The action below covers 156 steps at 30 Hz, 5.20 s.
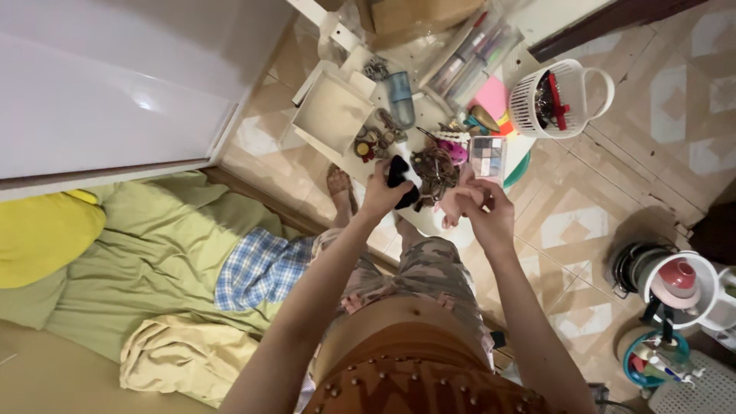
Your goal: The person cleans small jewelry items and a makeup palette using a damp cloth. They dip the cloth in a water bowl, wipe each item individually, and place them back on a small table.
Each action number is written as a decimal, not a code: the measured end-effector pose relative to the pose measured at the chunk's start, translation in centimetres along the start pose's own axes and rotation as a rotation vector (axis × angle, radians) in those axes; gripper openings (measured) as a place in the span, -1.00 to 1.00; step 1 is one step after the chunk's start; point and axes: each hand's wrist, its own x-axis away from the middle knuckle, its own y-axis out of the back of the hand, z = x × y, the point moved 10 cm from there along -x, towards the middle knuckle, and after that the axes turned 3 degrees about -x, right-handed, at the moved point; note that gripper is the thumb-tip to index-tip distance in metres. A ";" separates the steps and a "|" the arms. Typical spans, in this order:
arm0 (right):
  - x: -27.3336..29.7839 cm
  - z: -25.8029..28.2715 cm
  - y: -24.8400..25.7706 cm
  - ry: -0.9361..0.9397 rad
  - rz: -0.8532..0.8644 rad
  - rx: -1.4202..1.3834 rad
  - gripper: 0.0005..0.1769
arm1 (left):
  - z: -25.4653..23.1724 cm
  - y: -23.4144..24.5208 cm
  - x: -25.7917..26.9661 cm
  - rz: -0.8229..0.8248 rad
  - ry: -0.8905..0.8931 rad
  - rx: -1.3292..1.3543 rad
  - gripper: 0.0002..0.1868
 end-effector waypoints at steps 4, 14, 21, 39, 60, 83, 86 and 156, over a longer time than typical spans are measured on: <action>1.3 -0.2 0.5 -0.025 0.035 -0.076 -0.60 | 0.4 -0.2 0.5 -0.072 -0.049 -0.414 -0.10; 1.0 0.2 1.4 -0.049 0.064 -0.094 -0.62 | 1.4 -1.7 1.3 0.085 -0.183 -0.816 -0.65; 1.2 0.8 -0.9 -0.081 0.106 -0.156 -0.48 | -4.0 1.3 2.9 0.051 -0.261 -0.613 -0.46; -7.5 -1.8 -18.3 -0.163 0.666 -0.111 -0.60 | -0.5 8.1 5.7 0.057 0.496 0.568 -0.50; -10.7 -2.2 -17.2 0.184 0.077 0.741 -0.76 | 0.6 16.3 4.7 0.110 0.337 0.647 -0.62; -7.4 4.8 -12.6 -0.233 0.374 -0.705 -0.61 | -6.7 10.4 5.2 0.274 0.320 0.728 -0.57; -6.2 7.9 -12.1 -0.214 0.481 -0.799 -0.57 | -7.7 10.6 5.7 0.293 0.374 0.703 -0.59; -1.5 10.0 -3.8 0.035 0.096 -0.545 -0.81 | -24.1 9.2 5.9 0.264 -0.285 0.534 -0.63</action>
